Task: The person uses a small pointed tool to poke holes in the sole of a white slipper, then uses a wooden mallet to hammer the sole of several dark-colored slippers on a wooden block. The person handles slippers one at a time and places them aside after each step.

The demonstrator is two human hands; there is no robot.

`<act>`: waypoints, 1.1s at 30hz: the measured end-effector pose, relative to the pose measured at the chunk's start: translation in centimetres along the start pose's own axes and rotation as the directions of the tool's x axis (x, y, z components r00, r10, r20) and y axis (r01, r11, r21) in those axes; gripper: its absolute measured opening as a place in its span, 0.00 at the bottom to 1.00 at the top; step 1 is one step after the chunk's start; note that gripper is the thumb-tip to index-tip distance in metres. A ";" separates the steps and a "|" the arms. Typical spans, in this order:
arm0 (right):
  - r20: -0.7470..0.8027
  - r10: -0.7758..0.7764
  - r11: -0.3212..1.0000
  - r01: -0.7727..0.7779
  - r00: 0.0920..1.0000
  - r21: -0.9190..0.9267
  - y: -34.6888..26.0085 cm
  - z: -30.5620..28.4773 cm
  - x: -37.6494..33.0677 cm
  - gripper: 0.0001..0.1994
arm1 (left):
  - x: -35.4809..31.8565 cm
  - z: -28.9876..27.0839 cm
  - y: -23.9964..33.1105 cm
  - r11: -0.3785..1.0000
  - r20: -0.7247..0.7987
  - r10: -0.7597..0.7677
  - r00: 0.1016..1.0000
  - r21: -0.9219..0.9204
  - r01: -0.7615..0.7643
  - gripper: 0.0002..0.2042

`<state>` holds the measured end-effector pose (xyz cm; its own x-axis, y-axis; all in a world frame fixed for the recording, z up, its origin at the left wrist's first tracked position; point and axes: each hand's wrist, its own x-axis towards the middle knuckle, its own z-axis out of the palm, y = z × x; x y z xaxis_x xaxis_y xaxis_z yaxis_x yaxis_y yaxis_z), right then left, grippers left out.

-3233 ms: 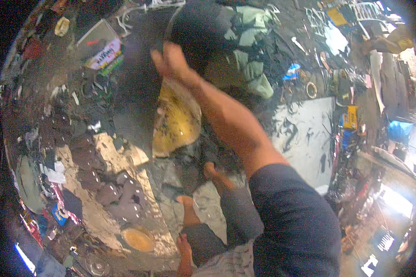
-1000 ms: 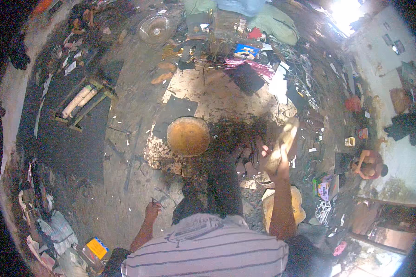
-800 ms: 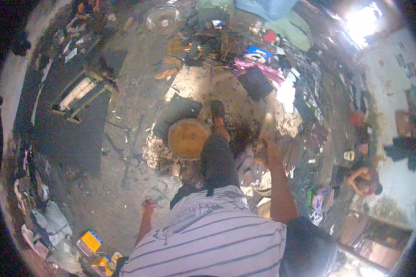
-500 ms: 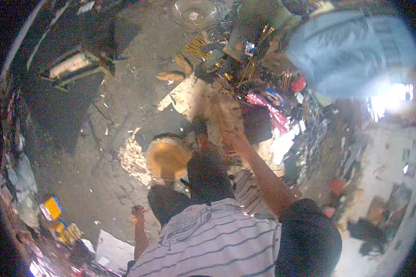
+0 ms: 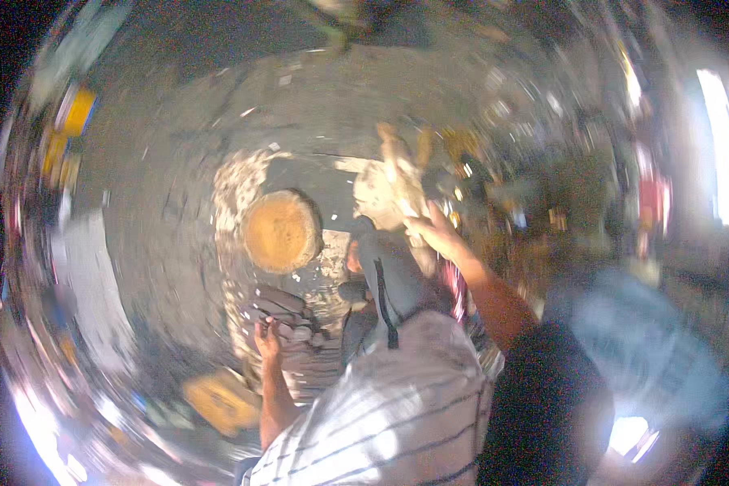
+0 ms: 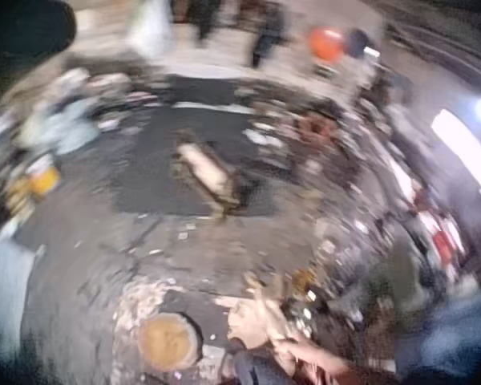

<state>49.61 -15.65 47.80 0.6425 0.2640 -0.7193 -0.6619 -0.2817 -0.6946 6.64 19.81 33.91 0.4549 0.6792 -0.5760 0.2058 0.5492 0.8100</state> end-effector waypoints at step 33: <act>0.801 0.042 0.312 0.753 0.598 -0.579 28.5 35.4 46.9 0.33 | 29.4 2.8 -34.5 0.712 -0.839 0.402 0.368 0.539 0.450 0.13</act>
<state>47.23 21.38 -5.95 0.0473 0.8845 -0.4642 0.5011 -0.4230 -0.7550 15.37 19.46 -10.65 -0.4764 0.8790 0.0208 0.8180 0.4345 0.3771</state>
